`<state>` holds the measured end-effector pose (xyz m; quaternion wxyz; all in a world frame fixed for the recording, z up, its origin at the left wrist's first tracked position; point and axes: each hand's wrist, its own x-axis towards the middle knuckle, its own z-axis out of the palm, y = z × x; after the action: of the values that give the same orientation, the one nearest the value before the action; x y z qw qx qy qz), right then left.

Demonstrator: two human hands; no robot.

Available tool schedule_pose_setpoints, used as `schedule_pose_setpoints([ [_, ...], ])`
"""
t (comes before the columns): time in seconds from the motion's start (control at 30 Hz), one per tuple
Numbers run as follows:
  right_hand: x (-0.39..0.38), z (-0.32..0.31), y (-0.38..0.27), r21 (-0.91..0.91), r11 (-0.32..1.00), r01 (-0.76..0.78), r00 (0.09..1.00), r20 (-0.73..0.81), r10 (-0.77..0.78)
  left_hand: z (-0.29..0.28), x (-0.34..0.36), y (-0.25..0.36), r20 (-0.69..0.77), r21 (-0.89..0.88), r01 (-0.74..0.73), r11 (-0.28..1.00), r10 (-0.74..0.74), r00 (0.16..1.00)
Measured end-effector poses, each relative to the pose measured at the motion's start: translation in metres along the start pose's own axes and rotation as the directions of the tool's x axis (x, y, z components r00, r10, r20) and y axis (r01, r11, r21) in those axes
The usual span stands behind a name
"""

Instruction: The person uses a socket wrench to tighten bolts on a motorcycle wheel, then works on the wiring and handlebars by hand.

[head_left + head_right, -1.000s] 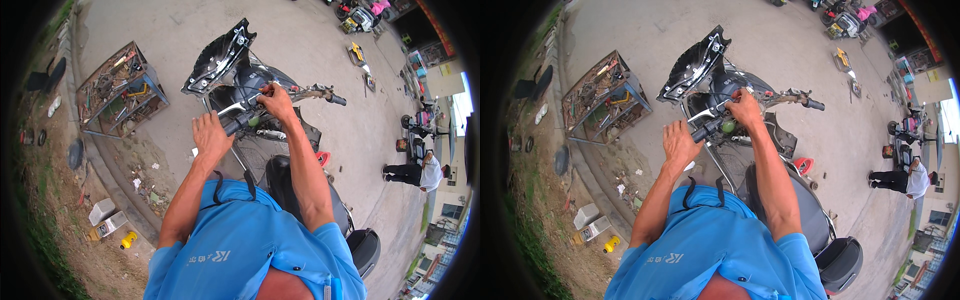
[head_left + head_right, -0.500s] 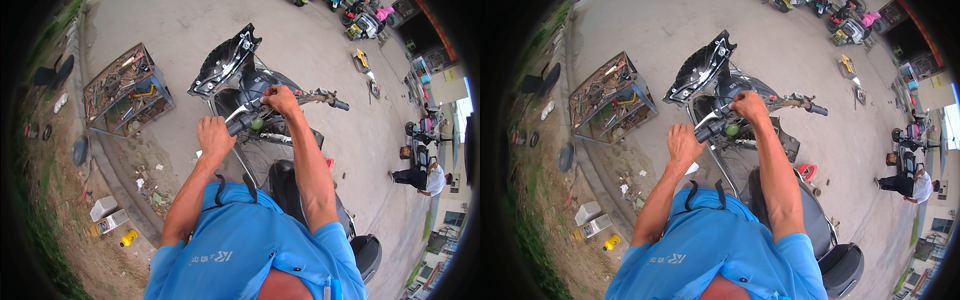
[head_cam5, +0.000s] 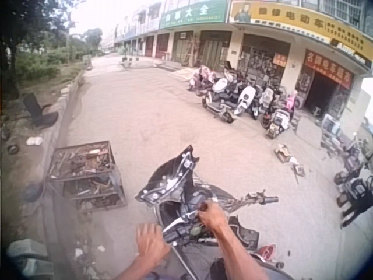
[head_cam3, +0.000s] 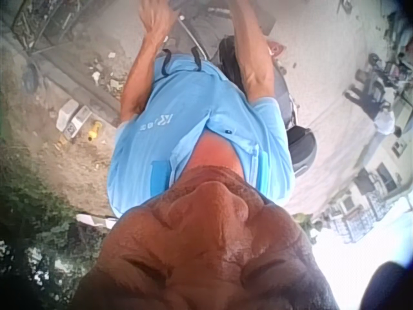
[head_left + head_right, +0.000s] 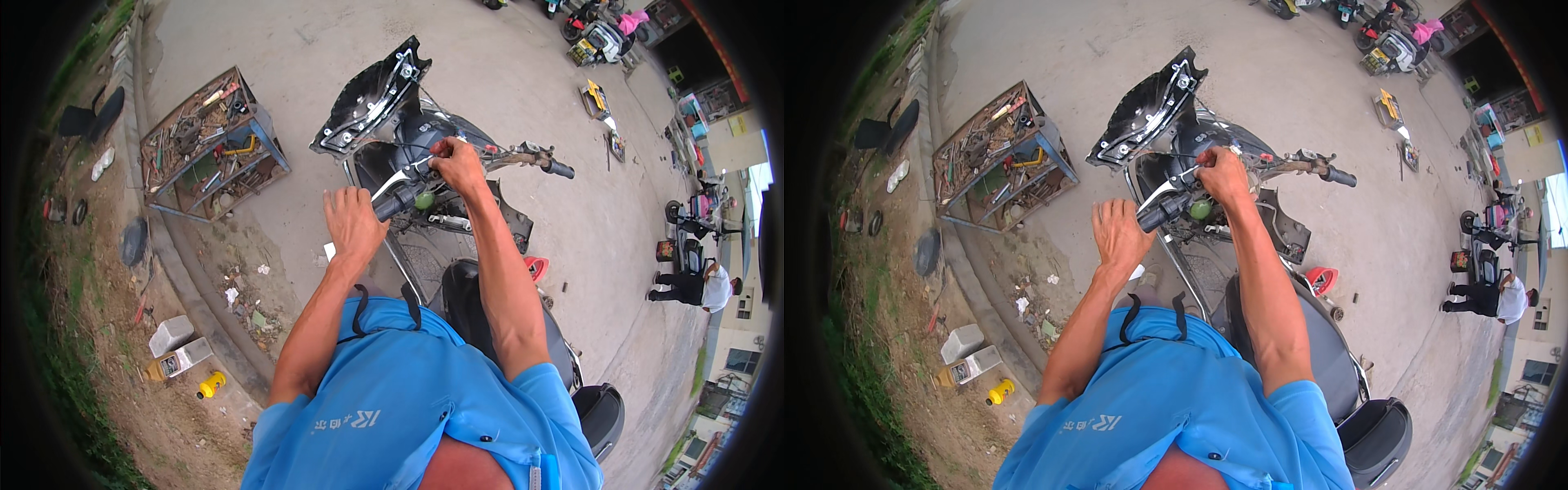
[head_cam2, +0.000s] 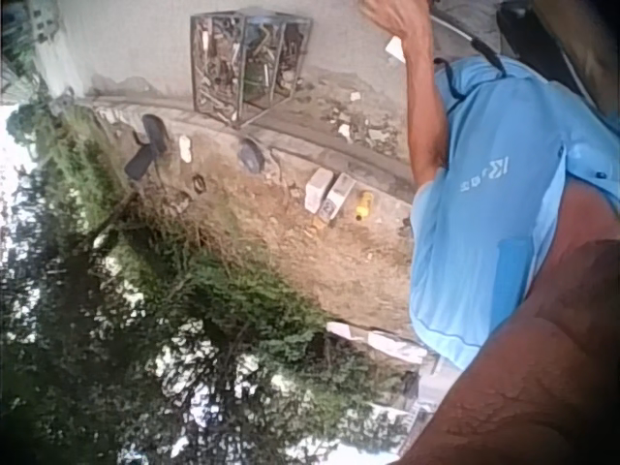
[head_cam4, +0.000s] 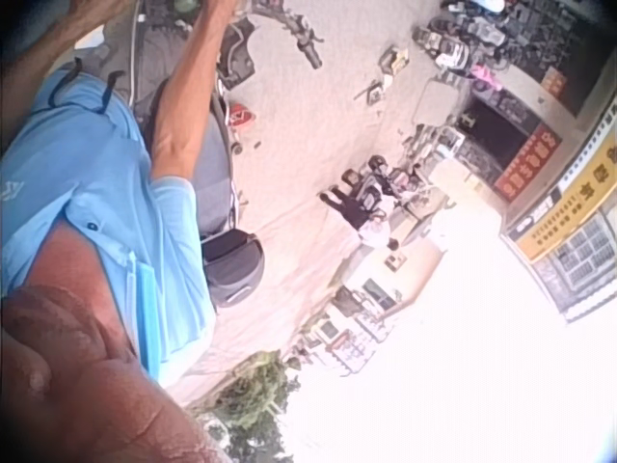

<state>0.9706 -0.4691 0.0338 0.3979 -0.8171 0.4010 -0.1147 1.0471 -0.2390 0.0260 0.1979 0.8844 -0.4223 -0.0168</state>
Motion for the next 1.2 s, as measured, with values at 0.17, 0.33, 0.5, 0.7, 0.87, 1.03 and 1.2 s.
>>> schedule_pose_setpoints([
  [0.17,0.0,0.001,0.0,0.026,1.0,0.004,1.0,-0.011,-0.004,0.003,0.004,-0.001,-0.242,0.09,-0.012,0.996,0.033,0.97],
  [0.33,-0.003,-0.001,-0.004,0.024,1.0,0.006,1.0,-0.006,-0.006,0.008,0.0,-0.011,0.07,-0.055,-0.036,0.998,0.04,0.997],
  [0.5,-0.008,-0.003,-0.012,0.003,1.0,-0.021,0.998,-0.056,0.022,0.003,0.002,0.002,-0.28,0.086,-0.003,0.996,0.027,0.96],
  [0.7,-0.012,-0.004,-0.013,0.009,1.0,-0.012,0.998,-0.056,0.013,0.0,0.0,-0.006,0.092,-0.049,0.009,0.999,-0.004,0.996],
  [0.87,-0.014,-0.004,-0.017,-0.002,0.999,-0.04,0.997,-0.068,0.04,-0.006,0.003,0.007,-0.377,0.188,0.014,0.982,0.059,0.924],
  [1.03,-0.011,-0.004,-0.014,-0.002,1.0,-0.029,0.997,-0.071,0.029,-0.004,0.008,-0.004,0.22,-0.082,0.056,0.995,-0.037,0.975],
  [1.2,-0.014,-0.003,-0.014,0.025,0.999,-0.042,0.997,-0.063,0.044,-0.002,0.001,0.005,-0.196,0.051,-0.017,0.999,0.027,0.98],
])
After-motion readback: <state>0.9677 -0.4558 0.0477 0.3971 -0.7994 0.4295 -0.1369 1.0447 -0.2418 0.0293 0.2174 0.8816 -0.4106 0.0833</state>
